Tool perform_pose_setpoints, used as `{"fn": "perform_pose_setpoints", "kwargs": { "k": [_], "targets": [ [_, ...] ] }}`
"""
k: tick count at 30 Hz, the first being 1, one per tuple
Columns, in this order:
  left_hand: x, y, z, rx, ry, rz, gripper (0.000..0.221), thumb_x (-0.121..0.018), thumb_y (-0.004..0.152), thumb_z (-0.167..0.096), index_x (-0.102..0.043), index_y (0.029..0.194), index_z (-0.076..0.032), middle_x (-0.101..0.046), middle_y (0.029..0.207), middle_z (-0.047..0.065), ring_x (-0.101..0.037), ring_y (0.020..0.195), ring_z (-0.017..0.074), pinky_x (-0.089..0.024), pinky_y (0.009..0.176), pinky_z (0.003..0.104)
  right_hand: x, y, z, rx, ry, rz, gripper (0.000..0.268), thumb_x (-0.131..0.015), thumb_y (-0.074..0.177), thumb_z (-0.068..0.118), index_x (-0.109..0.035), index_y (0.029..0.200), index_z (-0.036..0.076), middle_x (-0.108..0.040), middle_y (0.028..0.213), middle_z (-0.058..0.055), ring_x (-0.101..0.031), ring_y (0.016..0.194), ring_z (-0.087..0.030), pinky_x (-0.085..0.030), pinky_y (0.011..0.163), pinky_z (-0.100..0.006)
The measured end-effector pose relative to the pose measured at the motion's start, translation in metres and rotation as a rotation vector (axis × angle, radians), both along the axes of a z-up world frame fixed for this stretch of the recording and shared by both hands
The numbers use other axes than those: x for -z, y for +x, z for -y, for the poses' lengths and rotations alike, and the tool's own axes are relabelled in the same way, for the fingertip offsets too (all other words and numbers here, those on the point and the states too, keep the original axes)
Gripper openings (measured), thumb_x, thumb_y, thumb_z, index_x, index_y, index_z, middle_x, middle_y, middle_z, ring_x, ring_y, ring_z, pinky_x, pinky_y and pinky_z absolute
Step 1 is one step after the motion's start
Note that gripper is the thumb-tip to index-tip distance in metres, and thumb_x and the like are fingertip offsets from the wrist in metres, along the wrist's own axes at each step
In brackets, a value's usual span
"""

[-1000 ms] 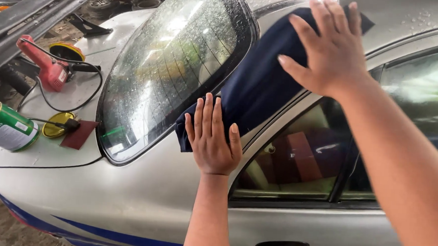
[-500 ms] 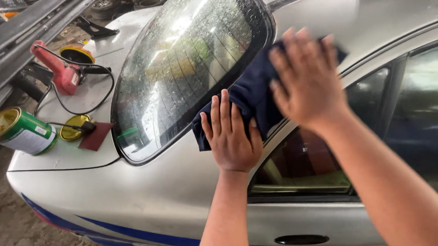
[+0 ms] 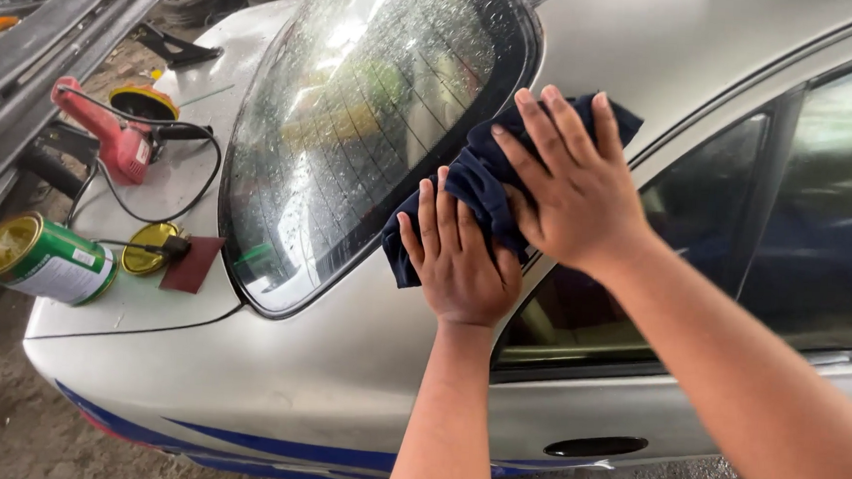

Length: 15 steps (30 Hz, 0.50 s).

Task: The person wipes the side window and door panel of a silver car using a dark blue cloth. The person moves from the lower door area up to the window and then to the rear quarter panel, wiping the surfaces in a continuous motion.

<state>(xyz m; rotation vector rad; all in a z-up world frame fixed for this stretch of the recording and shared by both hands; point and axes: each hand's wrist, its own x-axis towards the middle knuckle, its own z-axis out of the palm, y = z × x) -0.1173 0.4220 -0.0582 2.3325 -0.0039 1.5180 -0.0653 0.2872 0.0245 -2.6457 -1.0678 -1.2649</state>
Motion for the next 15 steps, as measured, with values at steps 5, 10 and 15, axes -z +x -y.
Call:
{"fn": "perform_pose_setpoints", "kwargs": {
  "k": [5,10,15],
  "targets": [
    [-0.007,-0.002,-0.001,-0.036,0.032,0.025,0.057,-0.036,0.105,-0.036,-0.058,0.142,0.001,-0.055,0.152,0.018,-0.047,0.146,0.0347,-0.018,0.126,0.052,-0.056,0.04,0.05,0.278,0.071,-0.353,0.098,-0.002,0.096,0.09,-0.027,0.162,0.022,-0.007,0.172,-0.019,-0.005,0.155,-0.045,0.009,0.121,-0.064],
    [-0.003,0.0,-0.002,-0.015,0.031,0.035,0.055,-0.037,0.106,-0.035,-0.058,0.141,0.003,-0.054,0.151,0.018,-0.047,0.146,0.0357,-0.017,0.126,0.052,-0.055,0.037,0.01,0.263,0.129,-0.321,0.079,-0.026,0.103,0.068,-0.04,0.158,0.012,-0.014,0.168,-0.024,-0.007,0.152,-0.044,0.002,0.117,-0.069],
    [0.006,0.0,-0.001,0.019,-0.014,0.032,0.055,-0.037,0.106,-0.03,-0.055,0.139,0.009,-0.055,0.148,0.023,-0.045,0.146,0.0396,-0.02,0.126,0.057,-0.001,0.001,-0.03,0.207,0.123,-0.138,0.062,-0.04,0.108,0.056,-0.056,0.151,0.015,-0.016,0.169,-0.024,-0.011,0.151,-0.051,-0.008,0.113,-0.08]
  ]
}}
